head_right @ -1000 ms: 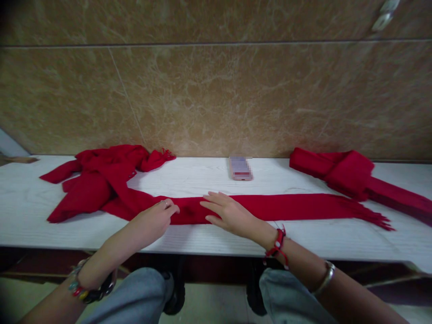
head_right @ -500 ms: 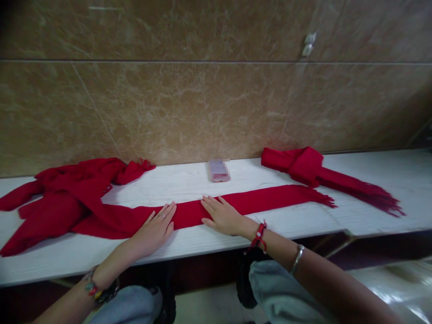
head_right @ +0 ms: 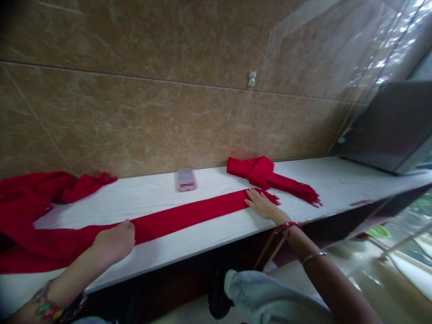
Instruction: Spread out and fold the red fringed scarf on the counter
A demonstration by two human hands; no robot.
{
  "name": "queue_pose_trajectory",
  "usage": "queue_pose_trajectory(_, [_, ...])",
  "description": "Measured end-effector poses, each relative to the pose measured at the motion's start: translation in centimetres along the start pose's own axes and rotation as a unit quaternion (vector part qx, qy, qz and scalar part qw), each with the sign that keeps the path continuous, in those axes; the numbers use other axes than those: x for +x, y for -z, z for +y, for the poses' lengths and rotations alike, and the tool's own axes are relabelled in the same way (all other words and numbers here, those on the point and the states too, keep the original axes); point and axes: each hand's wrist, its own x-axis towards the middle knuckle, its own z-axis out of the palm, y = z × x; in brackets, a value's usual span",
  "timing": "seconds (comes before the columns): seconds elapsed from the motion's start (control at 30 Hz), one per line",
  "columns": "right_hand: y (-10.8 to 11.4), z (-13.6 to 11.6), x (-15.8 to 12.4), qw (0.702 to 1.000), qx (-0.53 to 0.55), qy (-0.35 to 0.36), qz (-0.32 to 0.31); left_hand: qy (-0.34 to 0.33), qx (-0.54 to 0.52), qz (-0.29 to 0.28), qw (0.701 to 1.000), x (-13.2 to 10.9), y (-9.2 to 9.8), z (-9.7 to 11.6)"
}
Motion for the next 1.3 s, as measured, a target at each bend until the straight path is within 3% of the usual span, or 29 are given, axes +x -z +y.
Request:
queue_pose_trajectory(0.1, [1.4,-1.4,0.2,0.999,0.033,-0.036,0.018,0.014,0.034,-0.004,0.999,1.3,1.1,2.6])
queue_pose_trajectory(0.23, [3.6,-7.3,2.2,0.992,0.109,0.056,0.027,-0.121,-0.037,0.095,0.987,3.3,1.9,7.7])
queue_pose_trajectory(0.33, [4.3,-9.5,2.9,0.987,0.135,0.088,-0.014,-0.198,-0.089,0.059,0.974,4.2,2.0,10.0])
queue_pose_trajectory(0.4, [4.1,-8.5,2.7,0.988,0.131,0.071,-0.029,-0.219,-0.111,0.014,0.969,4.4,2.0,10.4])
queue_pose_trajectory(0.5, [3.0,-4.4,1.5,0.995,0.098,0.008,-0.028,-0.229,-0.122,-0.018,0.966,4.3,2.0,10.0])
queue_pose_trajectory(0.67, [1.2,2.5,-1.5,0.990,0.065,-0.123,-0.010,-0.221,-0.118,0.000,0.968,4.1,1.6,9.9])
queue_pose_trajectory(0.8, [1.6,3.2,-1.9,0.981,0.057,-0.186,0.003,-0.218,-0.127,0.030,0.967,4.1,1.0,10.1])
queue_pose_trajectory(0.9, [3.0,-0.1,0.2,0.990,0.069,-0.112,0.056,-0.219,-0.138,0.040,0.965,4.0,0.6,10.0])
queue_pose_trajectory(1.0, [4.4,-6.0,3.3,0.989,0.121,-0.003,0.087,-0.207,-0.150,0.048,0.966,3.5,0.1,9.2])
queue_pose_trajectory(1.17, [5.3,-15.5,6.7,0.976,0.175,0.118,0.042,-0.150,-0.150,0.039,0.977,1.2,-0.9,6.0])
queue_pose_trajectory(1.3, [5.6,-19.0,8.1,0.971,0.181,0.154,0.014,-0.094,-0.137,0.016,0.986,-1.3,-1.7,2.5])
